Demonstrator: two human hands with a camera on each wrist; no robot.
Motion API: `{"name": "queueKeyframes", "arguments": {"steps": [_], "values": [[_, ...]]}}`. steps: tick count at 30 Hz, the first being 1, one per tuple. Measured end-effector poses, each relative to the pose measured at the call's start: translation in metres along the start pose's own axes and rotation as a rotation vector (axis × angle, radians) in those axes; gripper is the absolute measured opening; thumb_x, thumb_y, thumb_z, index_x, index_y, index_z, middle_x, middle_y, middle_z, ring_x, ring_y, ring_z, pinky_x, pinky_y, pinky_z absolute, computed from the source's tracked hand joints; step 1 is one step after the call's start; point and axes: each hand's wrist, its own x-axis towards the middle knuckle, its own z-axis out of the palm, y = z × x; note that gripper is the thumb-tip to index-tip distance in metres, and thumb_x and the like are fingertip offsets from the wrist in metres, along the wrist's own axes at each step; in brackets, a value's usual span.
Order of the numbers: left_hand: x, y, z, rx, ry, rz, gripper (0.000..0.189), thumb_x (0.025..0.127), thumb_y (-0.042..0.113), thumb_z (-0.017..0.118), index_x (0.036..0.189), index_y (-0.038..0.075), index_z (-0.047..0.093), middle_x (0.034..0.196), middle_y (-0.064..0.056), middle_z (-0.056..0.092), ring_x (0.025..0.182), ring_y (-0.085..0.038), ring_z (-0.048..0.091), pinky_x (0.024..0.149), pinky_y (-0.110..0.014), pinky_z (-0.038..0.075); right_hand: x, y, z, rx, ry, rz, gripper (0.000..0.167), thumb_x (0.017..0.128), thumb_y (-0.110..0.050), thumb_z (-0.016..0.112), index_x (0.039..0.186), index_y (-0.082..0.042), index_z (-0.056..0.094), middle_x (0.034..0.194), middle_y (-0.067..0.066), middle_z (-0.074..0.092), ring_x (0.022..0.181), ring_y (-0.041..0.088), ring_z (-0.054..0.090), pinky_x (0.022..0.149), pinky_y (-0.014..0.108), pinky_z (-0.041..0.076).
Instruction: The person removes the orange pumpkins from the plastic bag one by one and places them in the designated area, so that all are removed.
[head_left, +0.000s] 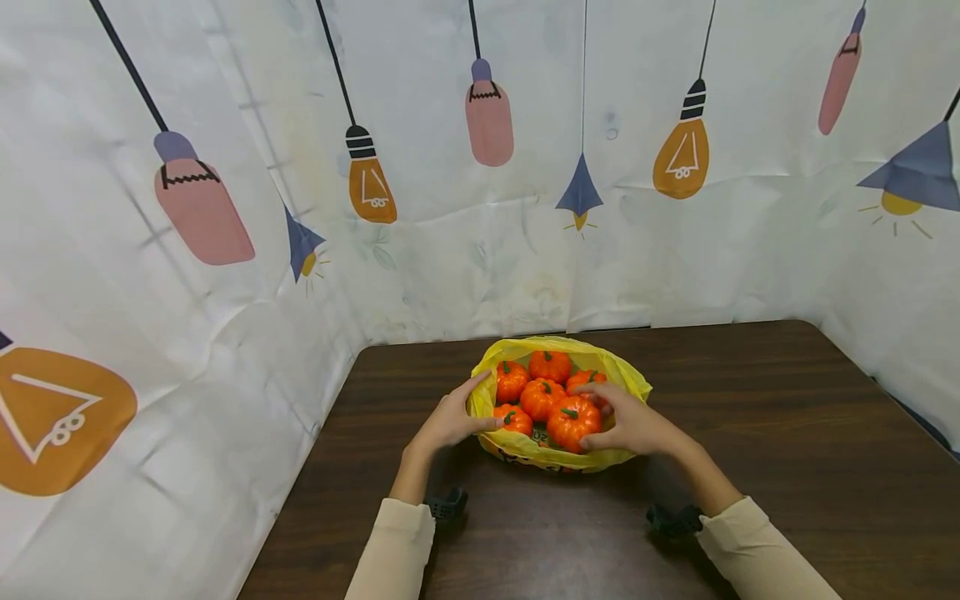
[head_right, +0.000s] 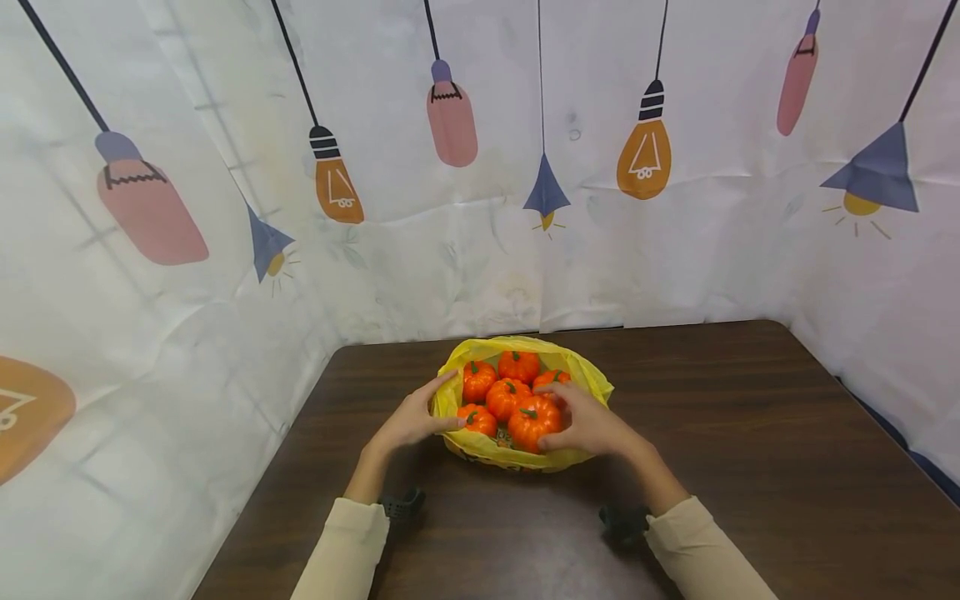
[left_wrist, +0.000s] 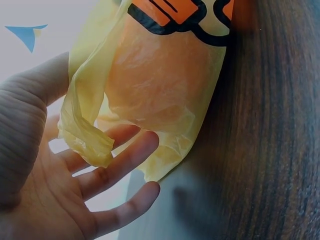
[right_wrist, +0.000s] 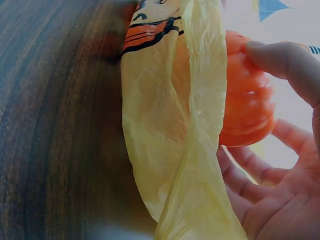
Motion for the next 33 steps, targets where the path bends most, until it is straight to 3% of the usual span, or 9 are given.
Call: {"name": "queueKeyframes", "arguments": {"steps": [6,15,24,33], "values": [[0.000,0.000,0.000,0.014,0.010,-0.003,0.092,0.083,0.047,0.084,0.160,0.031,0.036,0.160,-0.013,0.044,0.129,-0.032,0.057,0.104,-0.051,0.050,-0.002,-0.001,-0.006,0.046,0.028,0.020,0.076,0.084,-0.035,0.086,0.148,-0.016,0.049,0.133,0.014,0.052,0.114,0.030,0.053,0.087,0.042,0.052],[0.000,0.001,0.001,0.023,0.021,-0.028,0.095,0.082,0.044,0.086,0.161,0.032,0.034,0.157,-0.013,0.048,0.113,-0.025,0.064,0.095,-0.045,0.055,-0.005,-0.001,-0.021,0.165,0.087,-0.008,0.071,0.089,-0.023,0.082,0.150,-0.015,0.047,0.137,0.019,0.046,0.108,0.030,0.053,0.084,0.031,0.057],[0.000,0.004,0.001,0.038,0.041,-0.044,0.097,0.081,0.045,0.086,0.161,0.030,0.034,0.156,-0.016,0.048,0.117,-0.028,0.062,0.097,-0.047,0.054,-0.011,-0.003,-0.038,0.159,0.170,-0.009,0.074,0.090,-0.020,0.080,0.153,-0.012,0.043,0.137,0.019,0.043,0.109,0.032,0.053,0.086,0.032,0.057],[-0.001,0.005,0.002,0.046,0.049,-0.057,0.097,0.081,0.046,0.085,0.161,0.028,0.034,0.157,-0.015,0.048,0.115,-0.028,0.064,0.096,-0.046,0.054,-0.019,-0.003,-0.055,0.149,0.232,0.024,0.074,0.092,-0.019,0.079,0.155,-0.019,0.041,0.142,0.022,0.040,0.116,0.037,0.054,0.087,0.028,0.055]]}}
